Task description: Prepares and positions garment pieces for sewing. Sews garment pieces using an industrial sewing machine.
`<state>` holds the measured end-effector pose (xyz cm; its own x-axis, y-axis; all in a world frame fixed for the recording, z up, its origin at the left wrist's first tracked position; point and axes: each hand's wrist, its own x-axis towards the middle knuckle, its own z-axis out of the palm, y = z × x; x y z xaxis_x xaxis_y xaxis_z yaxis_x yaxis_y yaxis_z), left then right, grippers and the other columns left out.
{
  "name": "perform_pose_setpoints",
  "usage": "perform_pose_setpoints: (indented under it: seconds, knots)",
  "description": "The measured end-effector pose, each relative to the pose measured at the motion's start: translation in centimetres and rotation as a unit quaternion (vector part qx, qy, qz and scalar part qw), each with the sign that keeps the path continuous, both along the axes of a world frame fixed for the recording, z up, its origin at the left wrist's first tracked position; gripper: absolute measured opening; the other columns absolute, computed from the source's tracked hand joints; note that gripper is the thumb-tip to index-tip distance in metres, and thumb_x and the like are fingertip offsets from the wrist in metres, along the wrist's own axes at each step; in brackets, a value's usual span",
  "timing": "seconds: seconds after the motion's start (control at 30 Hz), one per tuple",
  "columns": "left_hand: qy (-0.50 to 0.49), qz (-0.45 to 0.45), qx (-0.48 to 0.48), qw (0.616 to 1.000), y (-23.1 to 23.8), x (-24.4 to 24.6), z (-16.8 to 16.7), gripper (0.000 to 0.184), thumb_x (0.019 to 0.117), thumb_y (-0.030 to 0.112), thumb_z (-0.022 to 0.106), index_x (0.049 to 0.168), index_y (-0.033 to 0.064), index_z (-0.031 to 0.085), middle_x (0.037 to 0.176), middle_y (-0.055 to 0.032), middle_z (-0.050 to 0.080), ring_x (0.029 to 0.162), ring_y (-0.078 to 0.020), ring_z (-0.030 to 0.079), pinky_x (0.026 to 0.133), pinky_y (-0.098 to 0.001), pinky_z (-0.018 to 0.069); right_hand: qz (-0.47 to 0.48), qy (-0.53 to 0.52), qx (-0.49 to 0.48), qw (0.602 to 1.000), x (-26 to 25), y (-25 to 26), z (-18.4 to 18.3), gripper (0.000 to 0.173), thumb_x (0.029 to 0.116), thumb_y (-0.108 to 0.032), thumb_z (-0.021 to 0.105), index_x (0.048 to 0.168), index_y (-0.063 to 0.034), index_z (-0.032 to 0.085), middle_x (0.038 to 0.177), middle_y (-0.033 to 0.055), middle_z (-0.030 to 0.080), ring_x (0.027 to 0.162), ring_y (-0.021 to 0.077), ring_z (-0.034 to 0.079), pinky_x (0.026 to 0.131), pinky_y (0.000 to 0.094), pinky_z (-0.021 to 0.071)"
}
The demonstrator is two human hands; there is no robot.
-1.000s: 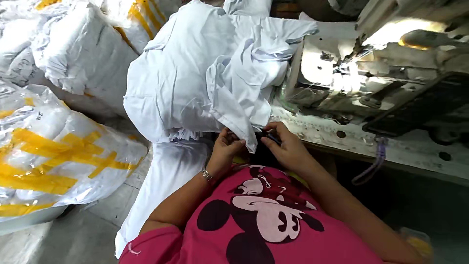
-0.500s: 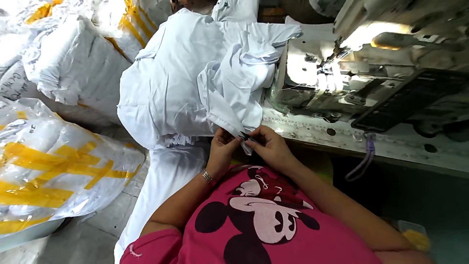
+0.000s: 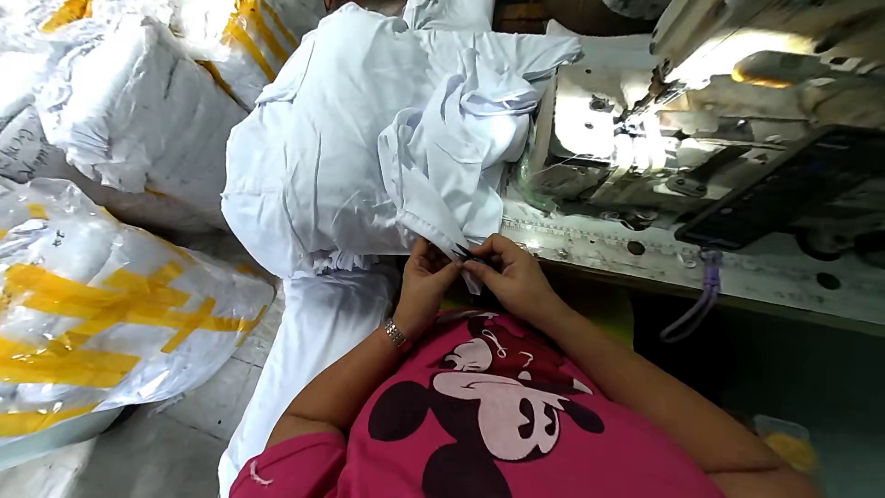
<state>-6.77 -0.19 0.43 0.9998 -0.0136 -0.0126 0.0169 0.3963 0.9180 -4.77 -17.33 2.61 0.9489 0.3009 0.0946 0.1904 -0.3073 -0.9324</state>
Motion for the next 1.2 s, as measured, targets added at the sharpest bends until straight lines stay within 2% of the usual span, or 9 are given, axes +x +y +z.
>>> perform_pose_setpoints:
  seconds: [0.17,0.33,0.47,0.63,0.83,0.93,1.03,1.1,1.2]
  knots:
    - [-0.007,0.034,0.020,0.999,0.5,0.1,0.2,0.033,0.0933,-0.004,0.065,0.124,0.0045,0.057,0.104,-0.0077,0.068,0.091,-0.0152,0.068,0.084,-0.0352,0.0587,0.005,0.024,0.004,1.000,0.0,0.3,-0.2,0.010,0.0983,-0.016,0.067,0.101,-0.0058,0.066,0.089,0.0049,0.066,0.071,0.0105,0.064,0.066,0.0285,0.0577]
    - [-0.013,0.023,0.005,1.000,0.5,0.1,0.6,0.047,0.0890,-0.010,0.066,0.131,0.0060,0.052,0.109,-0.0076,0.068,0.093,-0.0142,0.068,0.086,-0.0342,0.0587,0.002,0.035,0.027,0.999,0.1,0.7,0.1,0.018,0.0944,-0.019,0.072,0.106,-0.0067,0.065,0.093,0.0058,0.066,0.074,0.0120,0.065,0.068,0.0301,0.0585]
    - [-0.014,0.015,0.007,1.000,0.4,0.2,0.5,0.053,0.0870,-0.013,0.066,0.133,0.0070,0.049,0.108,-0.0071,0.068,0.093,-0.0142,0.069,0.087,-0.0338,0.0589,-0.003,0.022,0.018,1.000,0.2,0.8,0.6,0.015,0.0957,-0.018,0.071,0.102,-0.0070,0.064,0.091,0.0047,0.065,0.074,0.0105,0.064,0.067,0.0279,0.0571]
    - [-0.032,0.039,0.030,0.998,0.8,0.4,0.5,0.035,0.0923,-0.005,0.067,0.124,0.0053,0.057,0.101,-0.0072,0.067,0.087,-0.0138,0.067,0.080,-0.0329,0.0588,-0.004,0.015,0.015,1.000,0.2,0.8,0.2,0.009,0.0990,-0.016,0.066,0.098,-0.0066,0.065,0.086,0.0038,0.064,0.070,0.0097,0.063,0.065,0.0271,0.0560]
    - [-0.030,0.021,0.020,0.999,0.9,0.4,0.8,0.052,0.0904,-0.009,0.065,0.137,0.0072,0.049,0.111,-0.0084,0.067,0.096,-0.0151,0.069,0.087,-0.0349,0.0588,0.005,0.034,0.038,0.999,0.4,1.4,0.7,0.017,0.0966,-0.018,0.070,0.106,-0.0063,0.063,0.093,0.0054,0.065,0.071,0.0104,0.064,0.065,0.0272,0.0580]
    - [-0.033,0.012,0.036,0.999,0.9,0.4,0.8,0.058,0.0898,-0.008,0.067,0.141,0.0088,0.047,0.112,-0.0074,0.067,0.095,-0.0145,0.068,0.087,-0.0348,0.0590,0.014,0.020,0.049,0.999,0.5,1.4,0.8,0.012,0.0985,-0.016,0.066,0.104,-0.0055,0.062,0.089,0.0039,0.065,0.068,0.0084,0.063,0.063,0.0250,0.0565]
    - [-0.037,0.025,0.049,0.998,1.2,0.5,0.7,0.042,0.0918,-0.004,0.067,0.130,0.0056,0.053,0.106,-0.0072,0.067,0.091,-0.0142,0.068,0.084,-0.0341,0.0587,0.010,0.023,0.041,0.999,0.5,1.4,0.5,0.009,0.1012,-0.014,0.061,0.099,-0.0052,0.063,0.082,0.0026,0.064,0.065,0.0069,0.061,0.061,0.0235,0.0550]
    - [-0.043,0.040,0.048,0.997,1.3,0.7,0.5,0.034,0.0932,-0.003,0.067,0.124,0.0043,0.057,0.104,-0.0073,0.067,0.090,-0.0144,0.067,0.083,-0.0347,0.0588,0.011,0.027,0.040,0.999,0.5,1.3,0.3,0.010,0.1012,-0.015,0.061,0.100,-0.0053,0.063,0.083,0.0032,0.064,0.066,0.0077,0.062,0.062,0.0243,0.0555]
    - [-0.048,0.038,0.038,0.997,1.5,0.8,0.5,0.037,0.0934,-0.004,0.066,0.128,0.0052,0.055,0.107,-0.0080,0.068,0.092,-0.0151,0.068,0.085,-0.0350,0.0589,0.015,0.032,0.047,0.998,0.6,1.3,0.2,0.012,0.0983,-0.016,0.067,0.105,-0.0061,0.064,0.091,0.0044,0.066,0.071,0.0099,0.064,0.066,0.0265,0.0571]
